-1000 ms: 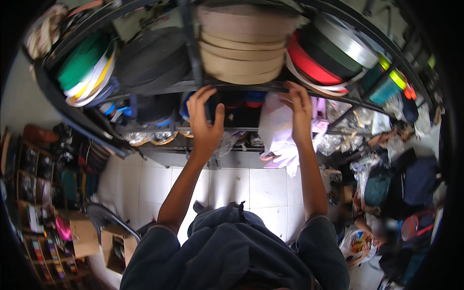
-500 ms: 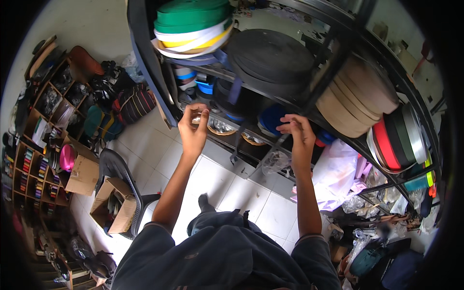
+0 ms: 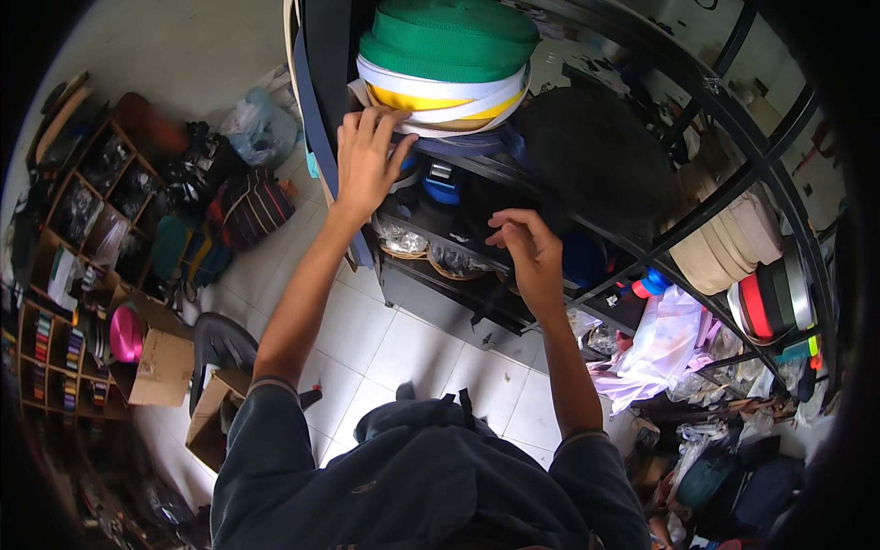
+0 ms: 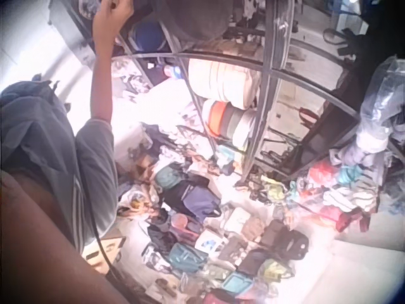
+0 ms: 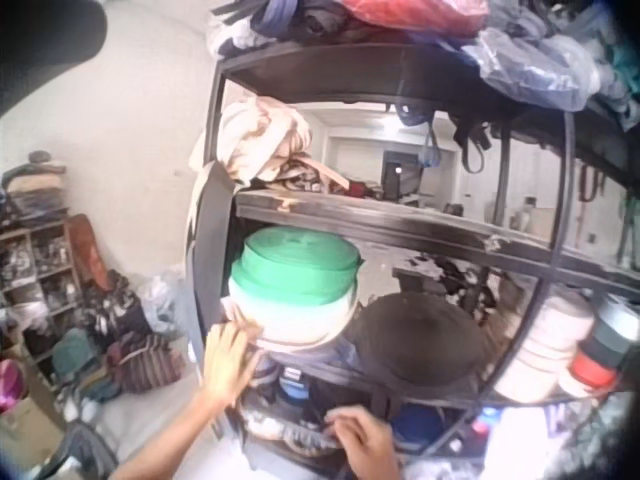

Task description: The person organizes large rolls of colored fabric by picking them up from a shelf, inspecting them, and placing them into cardboard boxes or back onto different shelf levels.

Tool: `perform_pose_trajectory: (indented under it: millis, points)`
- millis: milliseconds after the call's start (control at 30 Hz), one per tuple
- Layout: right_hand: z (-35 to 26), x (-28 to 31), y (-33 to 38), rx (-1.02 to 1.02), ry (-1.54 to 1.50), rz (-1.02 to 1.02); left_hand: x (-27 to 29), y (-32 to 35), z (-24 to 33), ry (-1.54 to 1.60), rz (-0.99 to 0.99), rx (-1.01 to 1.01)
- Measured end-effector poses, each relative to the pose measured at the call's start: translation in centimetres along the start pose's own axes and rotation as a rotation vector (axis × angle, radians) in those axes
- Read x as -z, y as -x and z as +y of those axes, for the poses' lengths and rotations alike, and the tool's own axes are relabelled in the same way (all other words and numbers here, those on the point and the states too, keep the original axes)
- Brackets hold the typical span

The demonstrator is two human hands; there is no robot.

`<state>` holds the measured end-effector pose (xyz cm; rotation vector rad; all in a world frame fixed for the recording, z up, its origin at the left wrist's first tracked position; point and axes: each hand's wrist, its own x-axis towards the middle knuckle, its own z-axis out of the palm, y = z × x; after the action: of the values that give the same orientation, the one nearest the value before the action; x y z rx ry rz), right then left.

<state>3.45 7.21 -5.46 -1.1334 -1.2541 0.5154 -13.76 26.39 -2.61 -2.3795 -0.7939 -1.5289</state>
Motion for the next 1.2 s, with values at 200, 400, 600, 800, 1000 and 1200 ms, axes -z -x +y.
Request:
perform_pose_trajectory:
  millis: [200, 400, 600, 800, 1000, 1200]
  points:
    - [1.0, -1.3, 0.5, -0.087, 0.068, 0.054, -0.3, -1.5, -3.3, -0.007, 0.02, -0.043]
    - [1.0, 0.9, 2.8, -0.177, 0.158, 0.178, -1.8, -0.1, -2.2, 0.233, 0.214, 0.121]
    - [-0.6, 6.1, 6.7, -0.158, 0.261, 0.345, -2.8, 1.9, 3.7, 0.467, 0.249, 0.128]
    - [-6.1, 19.9, 10.8, -0.057, 0.212, 0.834, -4.3, 3.2, 9.7, 0.62, 0.089, 0.044]
    - [-13.6, 38.4, 12.8, -0.001, 0.345, 1.272, -6.2, 4.7, 15.5, 0.633, -0.114, -0.025]
    - [-16.9, 48.7, 11.7, 0.042, 1.188, 1.162, -8.8, 3.7, 20.0, 0.409, -0.118, -0.107]
